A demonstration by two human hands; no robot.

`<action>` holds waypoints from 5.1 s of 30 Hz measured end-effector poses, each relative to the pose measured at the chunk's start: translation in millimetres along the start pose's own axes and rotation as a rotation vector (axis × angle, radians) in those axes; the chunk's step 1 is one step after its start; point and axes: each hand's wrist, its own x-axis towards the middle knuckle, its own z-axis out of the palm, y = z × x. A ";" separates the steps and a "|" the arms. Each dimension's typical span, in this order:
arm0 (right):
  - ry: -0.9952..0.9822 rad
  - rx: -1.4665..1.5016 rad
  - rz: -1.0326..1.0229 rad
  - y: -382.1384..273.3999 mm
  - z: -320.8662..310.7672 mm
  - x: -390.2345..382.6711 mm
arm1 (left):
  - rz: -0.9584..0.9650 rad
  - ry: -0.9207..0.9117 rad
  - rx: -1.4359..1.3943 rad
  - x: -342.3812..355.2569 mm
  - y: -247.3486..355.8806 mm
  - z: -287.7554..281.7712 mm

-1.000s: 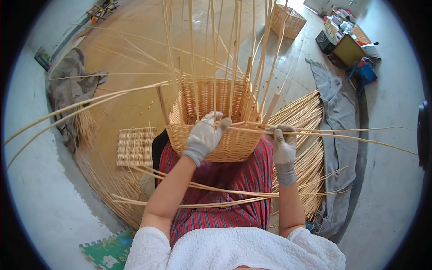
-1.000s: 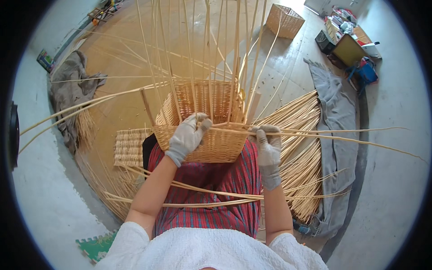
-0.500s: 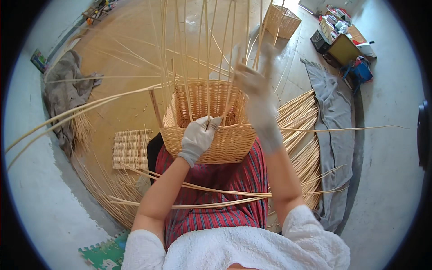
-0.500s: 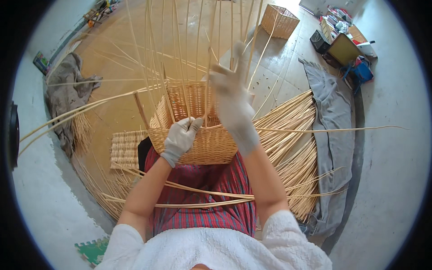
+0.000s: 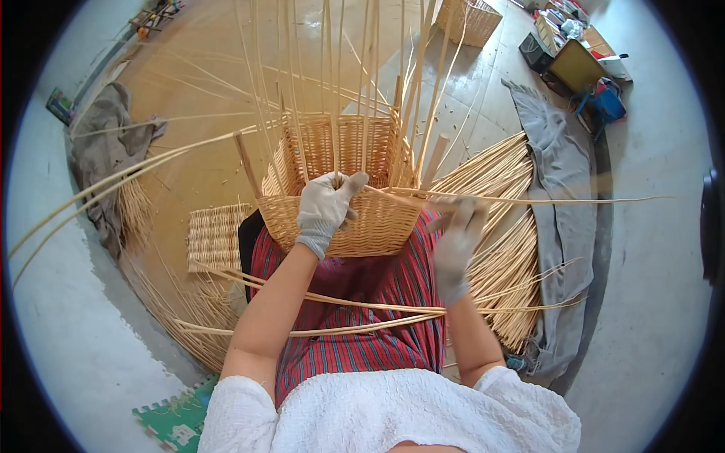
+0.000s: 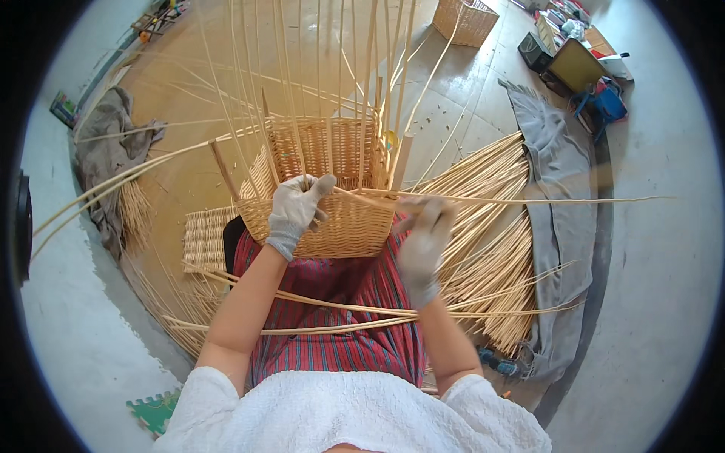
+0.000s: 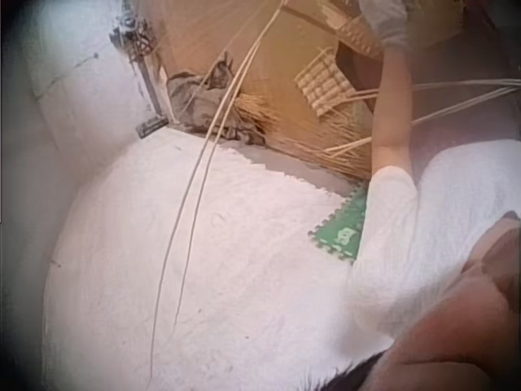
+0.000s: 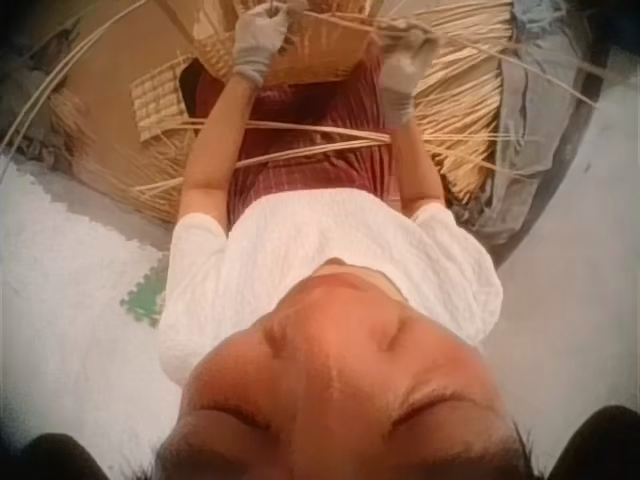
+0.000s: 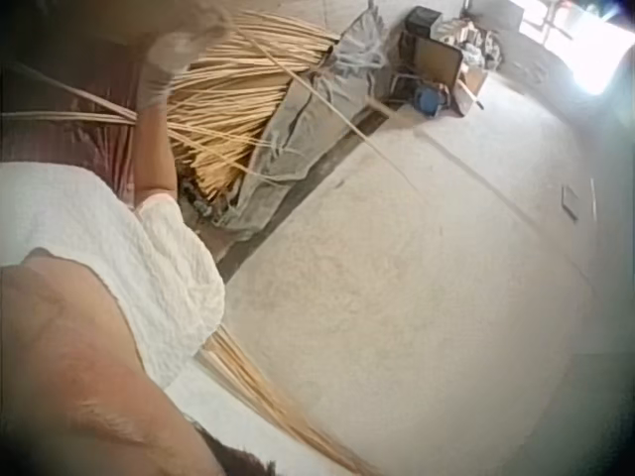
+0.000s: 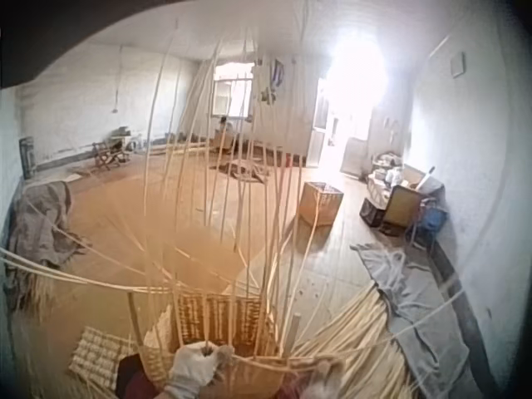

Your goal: The person weaves a rectangular basket by hand, interlacing thin bamboo strips through vertical stakes. They repeatedly pull strips through the weave, adjust the basket's shape, and occasionally reach for additional strips from a nearby pile.

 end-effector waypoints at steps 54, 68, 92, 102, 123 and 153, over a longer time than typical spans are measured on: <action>-0.520 -1.050 0.073 -19.4 10.3 76.7 | 0.420 -0.047 -0.400 2.0 -16.5 -21.4; -0.097 -1.121 -0.125 33.0 23.9 77.7 | 1.187 0.144 0.395 -43.8 24.9 49.1; -0.949 -0.896 -0.003 24.6 99.1 24.5 | 0.473 0.294 0.840 -20.1 -40.1 -60.2; -1.532 -1.252 0.265 3.7 6.3 -101.7 | 0.627 -0.001 0.417 -75.7 -105.8 -50.6; -0.383 -1.088 -0.546 -5.4 -3.6 -61.3 | 0.716 0.193 1.052 -87.8 -86.2 -126.2; -0.048 0.086 0.088 14.2 21.1 -14.2 | 0.747 0.555 0.480 -34.7 -67.5 -87.8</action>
